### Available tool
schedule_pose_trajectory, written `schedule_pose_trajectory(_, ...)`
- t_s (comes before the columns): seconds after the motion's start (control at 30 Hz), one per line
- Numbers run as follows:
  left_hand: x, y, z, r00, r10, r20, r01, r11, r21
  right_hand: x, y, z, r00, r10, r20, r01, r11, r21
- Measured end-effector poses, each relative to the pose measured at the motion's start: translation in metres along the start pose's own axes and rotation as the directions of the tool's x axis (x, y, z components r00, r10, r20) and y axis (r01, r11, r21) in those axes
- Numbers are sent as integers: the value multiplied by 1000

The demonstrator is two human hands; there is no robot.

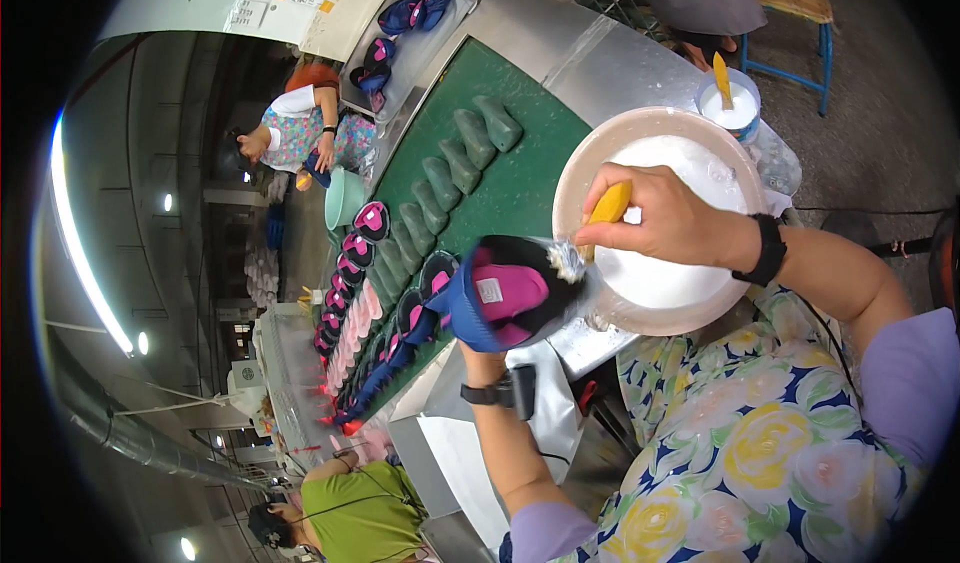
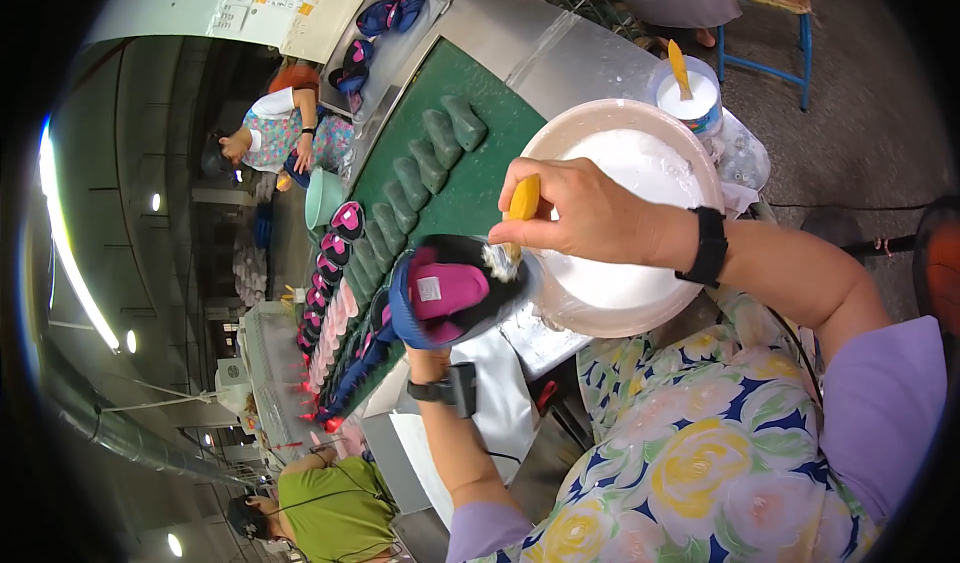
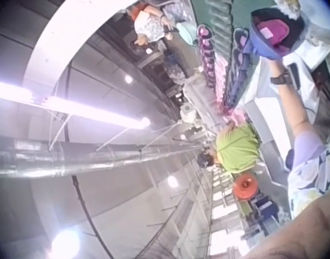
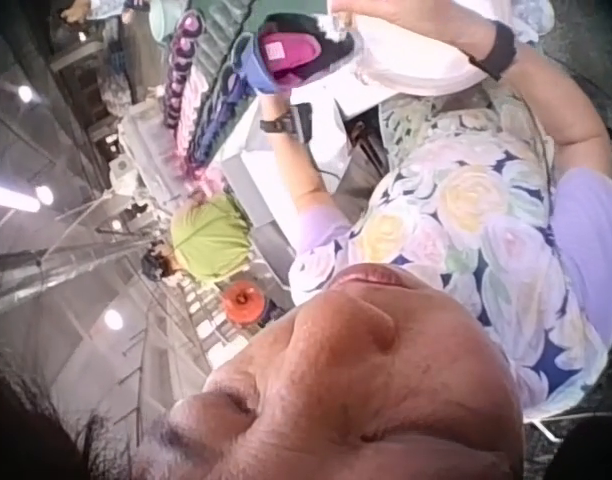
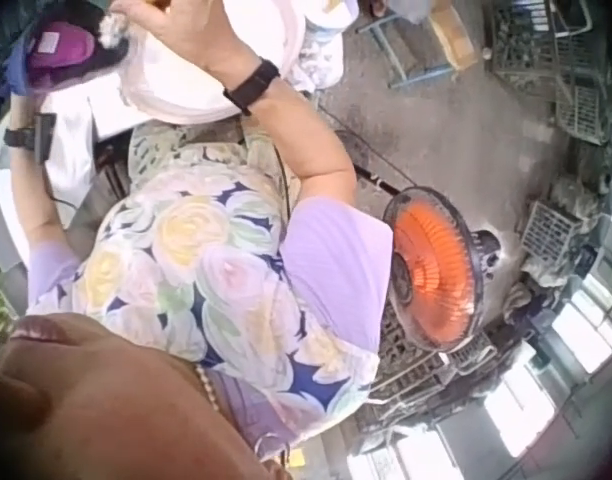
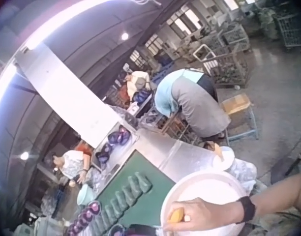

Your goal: Applying adhesive to shoe components using a brush during manufacturing.

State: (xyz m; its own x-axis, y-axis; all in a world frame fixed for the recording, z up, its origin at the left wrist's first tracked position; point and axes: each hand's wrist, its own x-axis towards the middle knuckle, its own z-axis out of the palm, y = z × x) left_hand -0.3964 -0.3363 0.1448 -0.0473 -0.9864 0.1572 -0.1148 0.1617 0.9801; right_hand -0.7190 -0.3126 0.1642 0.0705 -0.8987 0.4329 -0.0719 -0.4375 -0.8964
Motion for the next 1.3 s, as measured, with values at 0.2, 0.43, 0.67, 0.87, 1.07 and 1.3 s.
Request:
schedule_pose_trajectory(0.2, -32, -43, 14, 996, 77, 50, -84, 981, 173, 6, -11, 14, 715, -678, 170, 681, 731, 47)
schedule_pose_trajectory(0.43, -39, -84, 24, 970, 170, 175, -225, 901, 371, 20, 3, 21, 553, -762, 337, 829, 542, -135)
schedule_pose_trajectory(0.67, -59, -103, -21, 938, 236, 254, -341, 760, 554, 21, 5, -15, 884, -240, 401, 324, 934, -154)
schedule_pose_trajectory(0.87, -60, -121, -50, 904, 268, 332, -426, 611, 668, 23, -1, -17, 910, -349, 223, 373, 924, -79)
schedule_pose_trajectory(1.07, -67, -144, -81, 867, 274, 416, -498, 438, 748, 29, 4, -24, 846, -326, 422, 431, 884, -182)
schedule_pose_trajectory(1.3, -13, -156, -125, 893, 277, 354, -418, 224, 880, 18, -2, -44, 972, -112, 204, 168, 945, -281)
